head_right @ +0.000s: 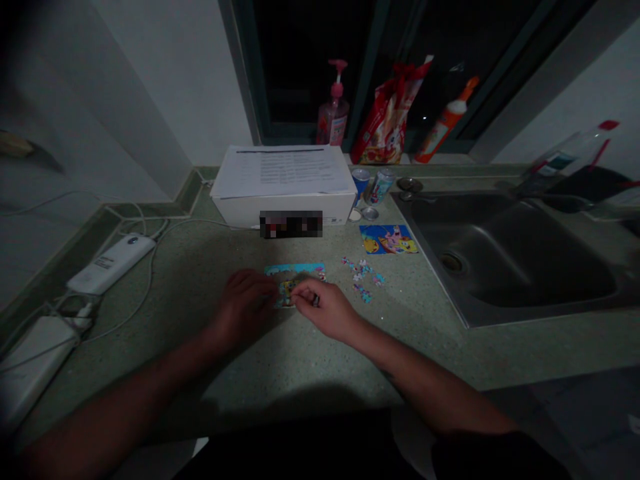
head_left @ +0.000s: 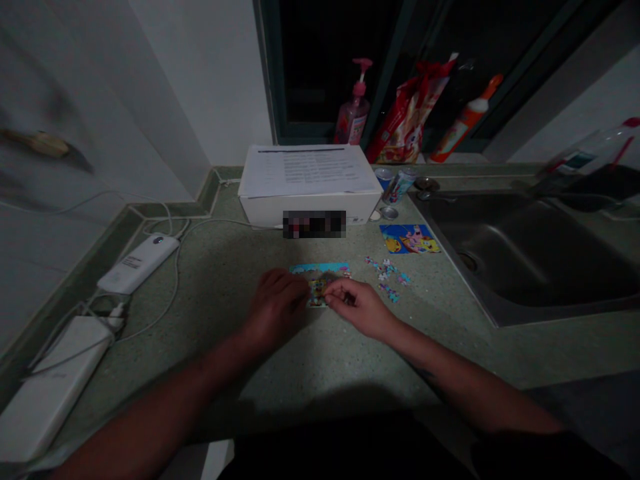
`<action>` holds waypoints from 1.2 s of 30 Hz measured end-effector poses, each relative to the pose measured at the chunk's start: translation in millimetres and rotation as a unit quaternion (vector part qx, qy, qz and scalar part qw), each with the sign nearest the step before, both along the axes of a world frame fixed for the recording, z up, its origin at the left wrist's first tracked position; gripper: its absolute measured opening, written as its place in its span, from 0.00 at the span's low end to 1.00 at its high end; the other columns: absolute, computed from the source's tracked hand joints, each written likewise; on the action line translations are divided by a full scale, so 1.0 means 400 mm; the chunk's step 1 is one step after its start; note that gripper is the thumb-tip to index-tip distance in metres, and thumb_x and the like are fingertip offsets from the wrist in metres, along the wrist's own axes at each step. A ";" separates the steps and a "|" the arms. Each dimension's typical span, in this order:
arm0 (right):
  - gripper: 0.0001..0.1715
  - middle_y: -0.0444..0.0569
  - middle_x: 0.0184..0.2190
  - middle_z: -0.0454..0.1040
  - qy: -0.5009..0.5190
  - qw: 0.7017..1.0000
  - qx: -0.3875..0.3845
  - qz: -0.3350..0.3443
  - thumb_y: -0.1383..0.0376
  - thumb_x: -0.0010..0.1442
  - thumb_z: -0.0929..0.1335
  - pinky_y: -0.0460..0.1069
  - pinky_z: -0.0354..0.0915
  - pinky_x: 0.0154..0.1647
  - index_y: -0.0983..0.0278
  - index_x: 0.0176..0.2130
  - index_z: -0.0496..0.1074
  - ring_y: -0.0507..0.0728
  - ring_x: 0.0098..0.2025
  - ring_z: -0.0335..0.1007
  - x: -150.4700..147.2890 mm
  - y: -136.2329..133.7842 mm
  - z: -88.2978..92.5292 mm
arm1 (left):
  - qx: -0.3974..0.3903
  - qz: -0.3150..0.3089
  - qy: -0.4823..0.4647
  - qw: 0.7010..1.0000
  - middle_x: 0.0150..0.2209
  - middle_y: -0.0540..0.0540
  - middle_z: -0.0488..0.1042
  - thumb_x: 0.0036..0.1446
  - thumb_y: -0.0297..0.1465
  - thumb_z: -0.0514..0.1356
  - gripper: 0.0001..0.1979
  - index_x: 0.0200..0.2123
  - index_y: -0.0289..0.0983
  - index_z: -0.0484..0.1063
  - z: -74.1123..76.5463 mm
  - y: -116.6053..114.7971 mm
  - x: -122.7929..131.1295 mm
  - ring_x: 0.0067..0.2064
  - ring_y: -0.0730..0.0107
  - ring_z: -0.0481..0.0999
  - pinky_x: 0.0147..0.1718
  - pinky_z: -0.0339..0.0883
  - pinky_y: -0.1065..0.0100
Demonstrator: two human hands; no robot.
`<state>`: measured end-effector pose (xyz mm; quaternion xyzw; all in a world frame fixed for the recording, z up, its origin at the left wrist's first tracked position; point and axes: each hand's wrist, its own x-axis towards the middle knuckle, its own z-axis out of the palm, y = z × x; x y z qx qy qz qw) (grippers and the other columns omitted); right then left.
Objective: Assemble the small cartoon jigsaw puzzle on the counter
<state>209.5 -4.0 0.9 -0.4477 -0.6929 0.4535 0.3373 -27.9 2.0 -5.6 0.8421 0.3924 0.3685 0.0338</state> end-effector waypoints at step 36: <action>0.08 0.42 0.29 0.77 -0.069 0.997 0.039 0.008 0.62 0.67 0.69 0.50 0.66 0.34 0.58 0.44 0.78 0.53 0.30 0.72 0.009 0.001 -0.005 | -0.089 0.091 0.083 0.988 0.44 0.43 0.84 0.65 0.27 0.61 0.08 0.44 0.40 0.79 -0.054 0.080 -0.029 0.47 0.51 0.78 0.55 0.68 0.47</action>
